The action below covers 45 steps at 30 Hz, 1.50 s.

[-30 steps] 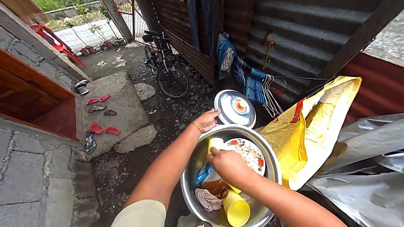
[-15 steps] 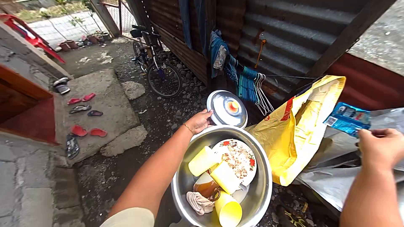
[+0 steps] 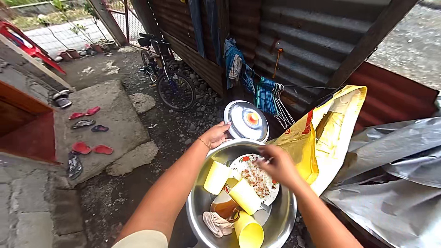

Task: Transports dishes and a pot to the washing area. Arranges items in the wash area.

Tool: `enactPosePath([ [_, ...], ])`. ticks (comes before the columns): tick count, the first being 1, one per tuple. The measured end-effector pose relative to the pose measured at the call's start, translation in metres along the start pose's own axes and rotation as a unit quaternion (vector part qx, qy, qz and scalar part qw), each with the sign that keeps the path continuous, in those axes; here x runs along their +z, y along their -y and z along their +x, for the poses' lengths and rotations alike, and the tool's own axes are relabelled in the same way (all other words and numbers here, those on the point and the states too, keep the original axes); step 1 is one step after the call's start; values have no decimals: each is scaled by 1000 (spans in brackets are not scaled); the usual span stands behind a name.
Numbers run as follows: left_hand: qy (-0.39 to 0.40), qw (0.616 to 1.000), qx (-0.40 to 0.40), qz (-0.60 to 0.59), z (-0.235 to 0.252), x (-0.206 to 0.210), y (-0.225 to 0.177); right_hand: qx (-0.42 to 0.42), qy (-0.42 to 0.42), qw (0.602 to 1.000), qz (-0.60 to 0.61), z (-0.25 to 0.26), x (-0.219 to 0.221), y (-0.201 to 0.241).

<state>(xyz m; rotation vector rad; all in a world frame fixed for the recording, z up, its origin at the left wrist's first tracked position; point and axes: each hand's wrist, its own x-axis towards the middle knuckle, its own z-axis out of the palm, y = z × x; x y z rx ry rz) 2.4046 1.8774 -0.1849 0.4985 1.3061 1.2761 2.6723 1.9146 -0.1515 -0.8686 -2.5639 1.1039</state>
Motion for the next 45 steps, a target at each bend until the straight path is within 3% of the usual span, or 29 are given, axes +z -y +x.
enactPosePath([
  [2,3,1000,2,-3,0,2,0,-7,168,986,-15,18,51,26],
  [4,7,1000,3,-4,-1,2,-2,-3,241,970,-39,30,86,30],
  [6,10,1000,6,-10,-2,-2,-5,-22,279,959,-46,31,89,26],
  [12,2,1000,19,-7,-6,-21,-9,-52,281,952,-109,7,12,26],
  [17,-2,999,29,28,-6,-31,-10,8,376,889,-262,10,-11,33],
  [21,3,999,23,24,-2,-30,-11,64,308,900,-300,27,5,65],
  [24,15,1000,18,15,1,-25,-13,-54,232,934,-266,41,47,93],
  [27,24,999,14,19,4,-19,-15,-154,323,892,-277,61,110,95],
  [30,32,999,15,24,2,-16,-17,-162,399,834,-344,80,141,82],
  [40,34,999,9,24,1,-21,-13,-107,467,791,-380,81,151,108],
  [45,38,998,14,42,-5,-17,-14,-149,471,773,-398,72,159,106],
])
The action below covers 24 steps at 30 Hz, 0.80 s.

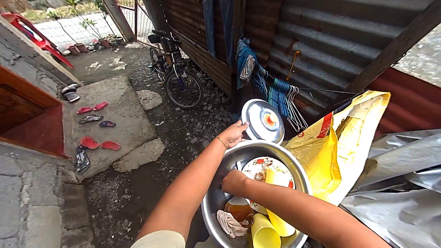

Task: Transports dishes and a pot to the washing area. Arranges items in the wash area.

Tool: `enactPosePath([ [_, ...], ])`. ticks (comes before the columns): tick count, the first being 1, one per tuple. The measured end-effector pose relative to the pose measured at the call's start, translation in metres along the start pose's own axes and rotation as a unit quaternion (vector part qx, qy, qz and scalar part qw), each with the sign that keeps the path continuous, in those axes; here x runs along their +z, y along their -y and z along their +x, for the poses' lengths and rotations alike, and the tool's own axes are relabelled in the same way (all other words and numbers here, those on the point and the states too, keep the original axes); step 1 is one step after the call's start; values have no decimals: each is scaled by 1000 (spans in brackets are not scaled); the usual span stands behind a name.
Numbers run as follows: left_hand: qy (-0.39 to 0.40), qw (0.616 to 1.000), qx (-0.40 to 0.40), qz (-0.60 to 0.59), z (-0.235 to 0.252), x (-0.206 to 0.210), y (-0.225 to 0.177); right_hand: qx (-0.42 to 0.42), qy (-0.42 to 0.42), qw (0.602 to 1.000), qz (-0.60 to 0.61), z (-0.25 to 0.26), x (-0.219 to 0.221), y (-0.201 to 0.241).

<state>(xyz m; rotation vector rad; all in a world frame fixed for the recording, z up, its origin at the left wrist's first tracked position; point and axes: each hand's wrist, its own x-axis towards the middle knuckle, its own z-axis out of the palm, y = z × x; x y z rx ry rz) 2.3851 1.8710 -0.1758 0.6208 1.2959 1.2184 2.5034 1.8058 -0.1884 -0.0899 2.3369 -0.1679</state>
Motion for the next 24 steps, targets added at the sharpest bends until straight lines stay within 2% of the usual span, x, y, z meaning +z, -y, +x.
enactPosePath([
  [9,-13,1000,-10,3,-5,3,7,-24,-15,999,-34,2,19,-7],
  [19,-9,1000,-5,15,-5,19,1,16,-139,989,42,-12,20,-51],
  [24,-8,1000,0,14,-3,25,0,-16,-117,993,8,-22,19,-43],
])
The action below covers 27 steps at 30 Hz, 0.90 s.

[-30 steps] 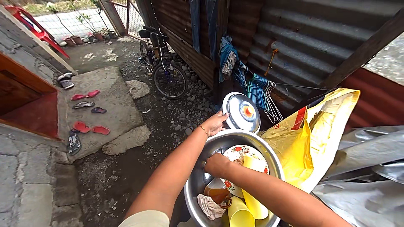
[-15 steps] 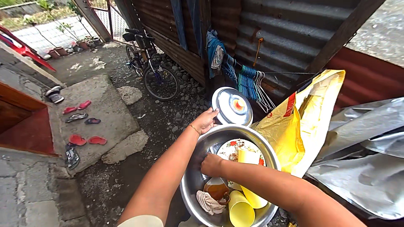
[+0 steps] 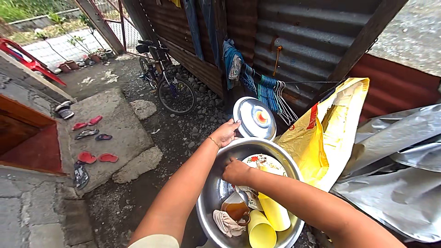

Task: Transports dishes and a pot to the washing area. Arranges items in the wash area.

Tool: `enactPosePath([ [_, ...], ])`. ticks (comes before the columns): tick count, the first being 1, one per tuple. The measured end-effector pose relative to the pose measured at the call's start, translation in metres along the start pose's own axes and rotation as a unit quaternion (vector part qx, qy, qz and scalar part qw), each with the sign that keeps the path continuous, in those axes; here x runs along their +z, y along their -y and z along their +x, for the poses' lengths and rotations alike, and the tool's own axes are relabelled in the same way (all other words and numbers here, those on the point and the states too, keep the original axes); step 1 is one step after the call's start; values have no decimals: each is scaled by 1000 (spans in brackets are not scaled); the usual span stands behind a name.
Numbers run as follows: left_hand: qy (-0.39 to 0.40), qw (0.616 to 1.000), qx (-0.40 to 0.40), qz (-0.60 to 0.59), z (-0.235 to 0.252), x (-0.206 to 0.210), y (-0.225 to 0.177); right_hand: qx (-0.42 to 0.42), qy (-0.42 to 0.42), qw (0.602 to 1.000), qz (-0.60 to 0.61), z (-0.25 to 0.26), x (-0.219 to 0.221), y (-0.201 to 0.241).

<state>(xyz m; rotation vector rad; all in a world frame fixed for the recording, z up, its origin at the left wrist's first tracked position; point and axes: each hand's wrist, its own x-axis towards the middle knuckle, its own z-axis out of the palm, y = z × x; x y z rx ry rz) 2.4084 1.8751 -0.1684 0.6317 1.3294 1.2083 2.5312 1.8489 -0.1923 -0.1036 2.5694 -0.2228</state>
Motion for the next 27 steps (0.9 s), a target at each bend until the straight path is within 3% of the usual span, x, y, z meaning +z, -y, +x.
enactPosePath([
  [5,2,1000,-1,12,-1,4,-3,32,11,999,-39,2,7,13],
  [14,3,1000,-6,3,3,4,-3,124,12,992,-5,10,16,29],
  [18,6,1000,-2,-4,3,2,-3,103,18,994,-16,11,24,29],
  [22,10,1000,3,0,2,5,-5,11,24,998,-58,9,24,18],
  [27,16,1000,8,13,2,11,-11,-47,-81,995,-34,-1,16,4],
])
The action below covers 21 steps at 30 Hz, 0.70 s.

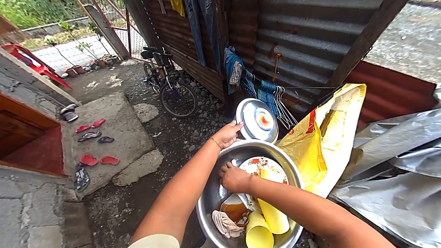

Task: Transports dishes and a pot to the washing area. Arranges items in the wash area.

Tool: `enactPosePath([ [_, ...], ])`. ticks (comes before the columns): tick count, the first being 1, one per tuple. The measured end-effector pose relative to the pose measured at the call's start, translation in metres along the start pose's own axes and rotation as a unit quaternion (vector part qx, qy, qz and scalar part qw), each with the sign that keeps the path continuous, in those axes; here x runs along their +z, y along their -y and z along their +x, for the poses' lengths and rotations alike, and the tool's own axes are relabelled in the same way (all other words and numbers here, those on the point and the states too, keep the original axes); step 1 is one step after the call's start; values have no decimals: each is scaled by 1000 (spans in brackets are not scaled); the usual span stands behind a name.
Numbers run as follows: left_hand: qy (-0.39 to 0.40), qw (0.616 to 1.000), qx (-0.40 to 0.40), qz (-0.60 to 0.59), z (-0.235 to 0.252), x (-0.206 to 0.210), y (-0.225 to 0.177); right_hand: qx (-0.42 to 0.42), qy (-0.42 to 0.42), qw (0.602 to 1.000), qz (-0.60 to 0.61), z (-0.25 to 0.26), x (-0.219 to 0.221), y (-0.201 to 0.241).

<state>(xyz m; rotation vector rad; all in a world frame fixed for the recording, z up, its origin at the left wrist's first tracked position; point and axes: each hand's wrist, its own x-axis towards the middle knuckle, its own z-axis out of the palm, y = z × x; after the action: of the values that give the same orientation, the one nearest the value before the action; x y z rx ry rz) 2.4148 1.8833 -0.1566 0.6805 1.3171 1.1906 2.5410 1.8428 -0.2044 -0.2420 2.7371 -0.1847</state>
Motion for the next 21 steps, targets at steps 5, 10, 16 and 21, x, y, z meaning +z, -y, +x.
enactPosePath([
  [5,-4,1000,-9,-10,3,-1,0,99,-237,965,55,-57,-32,-19],
  [10,0,1000,-19,-5,7,-5,6,300,-463,830,80,-180,-34,-70],
  [16,-14,1000,-23,-16,11,13,15,678,-464,561,99,-334,-7,-133],
  [21,-16,999,-35,-23,11,40,28,703,-313,595,232,-336,40,-167],
])
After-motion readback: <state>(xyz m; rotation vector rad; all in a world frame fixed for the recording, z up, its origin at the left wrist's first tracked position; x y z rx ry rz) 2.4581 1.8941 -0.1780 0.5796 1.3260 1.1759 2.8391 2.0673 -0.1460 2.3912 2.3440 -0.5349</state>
